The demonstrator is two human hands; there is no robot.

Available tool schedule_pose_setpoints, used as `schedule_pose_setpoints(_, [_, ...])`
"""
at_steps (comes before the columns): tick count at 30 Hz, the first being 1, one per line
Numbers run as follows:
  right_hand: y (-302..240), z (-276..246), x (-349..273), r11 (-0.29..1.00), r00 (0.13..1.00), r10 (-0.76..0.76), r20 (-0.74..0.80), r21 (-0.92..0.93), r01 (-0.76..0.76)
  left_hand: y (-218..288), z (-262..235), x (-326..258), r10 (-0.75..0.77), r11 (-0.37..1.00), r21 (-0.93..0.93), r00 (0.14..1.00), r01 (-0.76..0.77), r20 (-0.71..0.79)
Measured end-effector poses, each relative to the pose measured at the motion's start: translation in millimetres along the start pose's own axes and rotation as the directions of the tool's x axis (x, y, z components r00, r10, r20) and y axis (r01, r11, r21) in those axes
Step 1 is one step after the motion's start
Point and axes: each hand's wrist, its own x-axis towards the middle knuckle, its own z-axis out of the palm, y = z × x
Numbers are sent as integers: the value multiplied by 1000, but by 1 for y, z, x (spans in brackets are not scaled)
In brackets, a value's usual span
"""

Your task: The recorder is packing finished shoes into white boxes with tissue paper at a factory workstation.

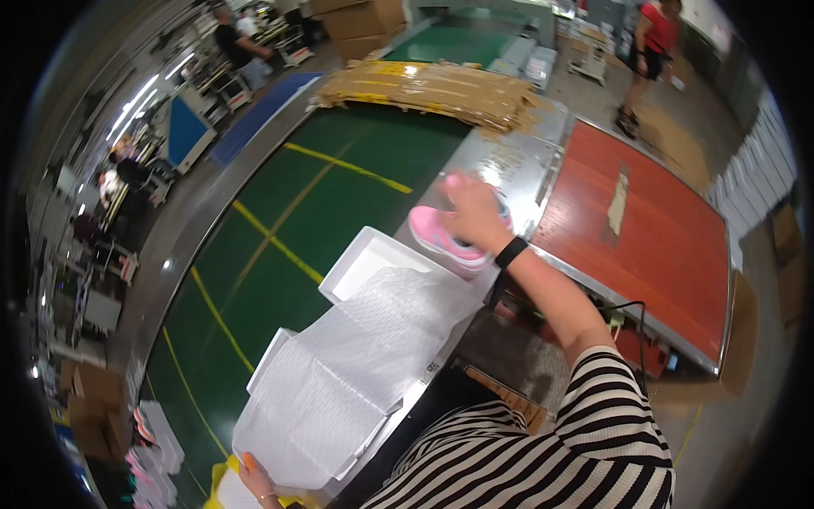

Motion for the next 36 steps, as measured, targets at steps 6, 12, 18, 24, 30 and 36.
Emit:
schedule_pose_setpoints(6, [87,43,-17,983,991,120,52,-147,-112,-4,8,-14,176,958,262,959,-115,-222])
schedule_pose_setpoints(12, [88,-7,-3,995,993,102,-62,25,-100,29,-1,-25,106,945,324,974,-37,-200])
schedule_pose_setpoints(18, [-80,-42,-19,614,981,46,187,770,-176,50,-6,-28,14,950,311,983,45,-183])
schedule_pose_setpoints(24, [-260,31,-106,205,483,-377,790,580,-789,51,-24,-23,30,953,303,983,27,-182])
schedule_pose_setpoints(30, [-318,130,-135,471,305,-306,902,423,-774,62,-45,-25,-119,681,-704,979,203,168])
schedule_pose_setpoints(36, [-318,163,-149,582,209,-254,944,322,-747,-4,11,-93,356,799,-495,932,-340,-66])
